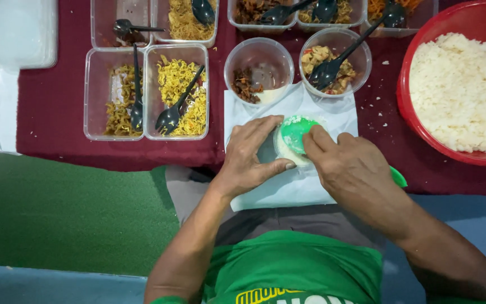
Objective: Pressing and compacting rice into a small circular mold using a green spatula
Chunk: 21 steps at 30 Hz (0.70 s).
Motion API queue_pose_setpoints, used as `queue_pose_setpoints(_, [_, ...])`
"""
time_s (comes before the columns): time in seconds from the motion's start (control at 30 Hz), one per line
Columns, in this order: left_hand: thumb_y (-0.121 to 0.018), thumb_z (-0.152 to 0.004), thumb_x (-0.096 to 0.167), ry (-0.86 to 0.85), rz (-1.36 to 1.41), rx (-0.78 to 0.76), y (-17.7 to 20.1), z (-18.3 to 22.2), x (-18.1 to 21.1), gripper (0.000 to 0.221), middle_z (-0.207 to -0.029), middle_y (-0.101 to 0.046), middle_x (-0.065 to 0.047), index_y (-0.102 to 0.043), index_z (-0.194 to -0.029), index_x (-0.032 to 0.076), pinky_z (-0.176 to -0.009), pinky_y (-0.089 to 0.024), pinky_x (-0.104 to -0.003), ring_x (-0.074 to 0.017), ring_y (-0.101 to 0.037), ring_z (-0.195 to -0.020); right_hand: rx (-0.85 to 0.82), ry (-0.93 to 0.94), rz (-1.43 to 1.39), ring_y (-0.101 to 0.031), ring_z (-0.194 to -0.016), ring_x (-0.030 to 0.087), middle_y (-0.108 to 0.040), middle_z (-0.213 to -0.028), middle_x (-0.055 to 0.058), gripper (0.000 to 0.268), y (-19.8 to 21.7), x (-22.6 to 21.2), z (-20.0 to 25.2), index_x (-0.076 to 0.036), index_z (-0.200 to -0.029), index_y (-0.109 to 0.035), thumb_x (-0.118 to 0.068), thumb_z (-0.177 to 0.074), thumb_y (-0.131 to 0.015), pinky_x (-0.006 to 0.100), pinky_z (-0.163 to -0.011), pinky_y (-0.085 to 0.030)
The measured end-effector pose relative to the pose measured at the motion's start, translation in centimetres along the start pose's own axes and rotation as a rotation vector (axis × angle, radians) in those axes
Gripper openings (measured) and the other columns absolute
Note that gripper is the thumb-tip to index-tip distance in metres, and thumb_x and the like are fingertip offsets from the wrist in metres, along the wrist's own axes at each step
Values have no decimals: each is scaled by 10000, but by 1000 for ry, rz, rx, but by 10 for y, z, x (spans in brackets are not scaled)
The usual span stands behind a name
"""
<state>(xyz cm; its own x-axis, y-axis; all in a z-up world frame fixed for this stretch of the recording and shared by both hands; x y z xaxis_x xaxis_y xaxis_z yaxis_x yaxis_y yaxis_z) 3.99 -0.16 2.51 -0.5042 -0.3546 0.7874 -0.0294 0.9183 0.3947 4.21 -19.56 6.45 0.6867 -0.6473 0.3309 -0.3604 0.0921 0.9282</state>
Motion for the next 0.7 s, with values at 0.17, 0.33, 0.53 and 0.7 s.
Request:
queue_pose_setpoints(0.17, [-902, -757, 450, -1, 45, 7, 1, -3, -3, 743, -1264, -706, -99, -638, -1346, 83, -955, -475, -347, -273, -699, -1143, -36, 21, -27, -623, -637, 168, -630, -1200, 9, 399, -2, 2, 0, -177, -1228, -637, -203, -831, -659, 290, -547, -529])
queue_pose_setpoints(0.33, [-914, -742, 446, 3, 58, 18, -1, -2, -6, 759, -1269, -703, -99, -641, -1347, 77, -971, -458, -328, -262, -697, -1149, -35, 67, -27, -592, -617, 152, -604, -1186, -3, 374, -4, 7, 0, -176, -1232, -622, -188, -858, -627, 288, -546, -508])
queue_pose_setpoints(0.53, [-920, -724, 452, 3, 57, 21, 0, -4, -4, 769, -1253, -711, -99, -646, -1339, 81, -971, -461, -333, -257, -702, -1131, -12, 93, -111, -598, -634, 185, -602, -1202, 17, 362, 3, 12, -4, -163, -1244, -626, -145, -883, -608, 324, -567, -507])
queue_pose_setpoints(0.7, [-908, -734, 464, -7, 24, 26, -3, -2, -6, 769, -1263, -705, -108, -641, -1335, 65, -961, -446, -331, -263, -699, -1139, 30, 174, -156, -576, -661, 240, -604, -1251, 53, 413, -1, 19, -4, -147, -1283, -618, -113, -876, -556, 356, -567, -490])
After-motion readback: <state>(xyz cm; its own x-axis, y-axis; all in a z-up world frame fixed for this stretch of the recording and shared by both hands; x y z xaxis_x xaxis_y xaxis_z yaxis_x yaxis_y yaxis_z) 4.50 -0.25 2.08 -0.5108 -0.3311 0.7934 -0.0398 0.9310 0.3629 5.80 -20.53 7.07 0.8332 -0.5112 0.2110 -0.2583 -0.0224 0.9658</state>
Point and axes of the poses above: each hand's wrist, its own z-axis away from the middle knuckle, its own y-axis out of the back of the hand, x = y × z, the point moved 4 cm from there along -z, towards the middle knuckle
